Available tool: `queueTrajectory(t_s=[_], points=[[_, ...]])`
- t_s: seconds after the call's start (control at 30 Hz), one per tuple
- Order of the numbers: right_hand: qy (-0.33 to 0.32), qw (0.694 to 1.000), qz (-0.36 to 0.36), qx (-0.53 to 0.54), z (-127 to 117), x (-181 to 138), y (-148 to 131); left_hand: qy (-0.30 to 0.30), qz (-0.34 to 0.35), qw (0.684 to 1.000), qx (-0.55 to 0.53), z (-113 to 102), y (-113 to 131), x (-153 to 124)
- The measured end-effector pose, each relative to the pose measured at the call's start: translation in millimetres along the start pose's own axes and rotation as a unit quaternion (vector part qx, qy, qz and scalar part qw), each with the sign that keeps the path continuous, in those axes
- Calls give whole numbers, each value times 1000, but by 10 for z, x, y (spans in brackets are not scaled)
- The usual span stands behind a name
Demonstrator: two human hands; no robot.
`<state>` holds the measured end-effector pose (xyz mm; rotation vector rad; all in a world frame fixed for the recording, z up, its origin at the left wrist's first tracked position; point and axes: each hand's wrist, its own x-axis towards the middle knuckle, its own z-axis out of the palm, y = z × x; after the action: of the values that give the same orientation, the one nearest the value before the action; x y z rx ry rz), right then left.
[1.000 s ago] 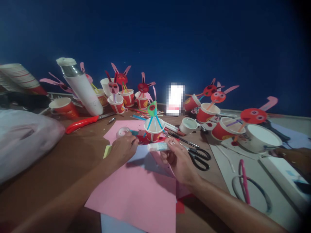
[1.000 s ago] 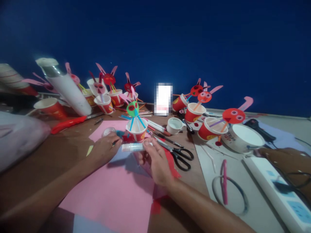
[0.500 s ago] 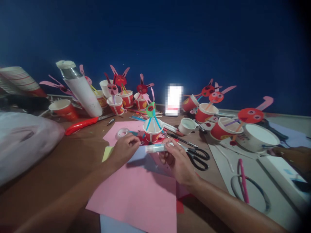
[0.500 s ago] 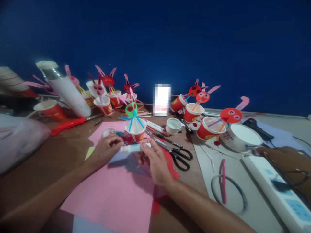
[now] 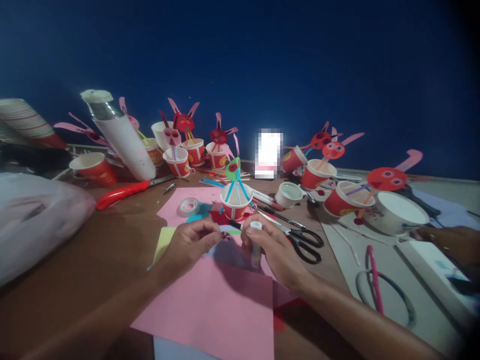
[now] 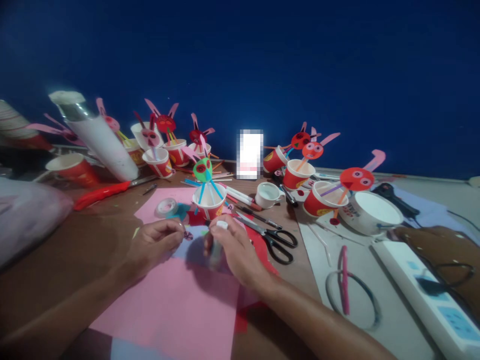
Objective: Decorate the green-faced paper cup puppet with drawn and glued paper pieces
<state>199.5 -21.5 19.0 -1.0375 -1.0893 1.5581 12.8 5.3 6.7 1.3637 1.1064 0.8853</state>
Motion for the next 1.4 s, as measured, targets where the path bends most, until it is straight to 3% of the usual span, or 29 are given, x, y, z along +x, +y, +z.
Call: queueTrajectory(t_s=[0.27, 0.53, 0.63, 0.73, 0.83, 0.97, 1.07, 1.3, 1.4], points=[[28, 973, -1, -229, 21, -56, -57, -28, -23, 999, -38, 80, 57, -66], [42, 934, -84, -344, 33, -67, -42, -45, -5, 999, -17, 63, 13, -39], [46, 918, -136, -370, -9, -62, -23, -24, -28, 998, -44, 66, 3, -38], [51, 868, -256, -423, -84, -41, 19, -50, -75, 989, -117, 68, 25, -41], [33, 780, -376, -499, -148, -20, 74, -117, -136, 963, -200, 70, 58, -44], [-13, 675, -425, -603, -169, -21, 105, -160, -182, 930, -276, 78, 72, -52], [-38, 636, -441, -633, -152, -31, 76, -157, -181, 929, -283, 90, 71, -61], [-65, 611, -454, -646, -101, -4, 100, -126, -180, 949, -227, 131, 82, -75], [-71, 646, -432, -625, -90, -26, 96, -117, -165, 955, -215, 121, 63, -65]])
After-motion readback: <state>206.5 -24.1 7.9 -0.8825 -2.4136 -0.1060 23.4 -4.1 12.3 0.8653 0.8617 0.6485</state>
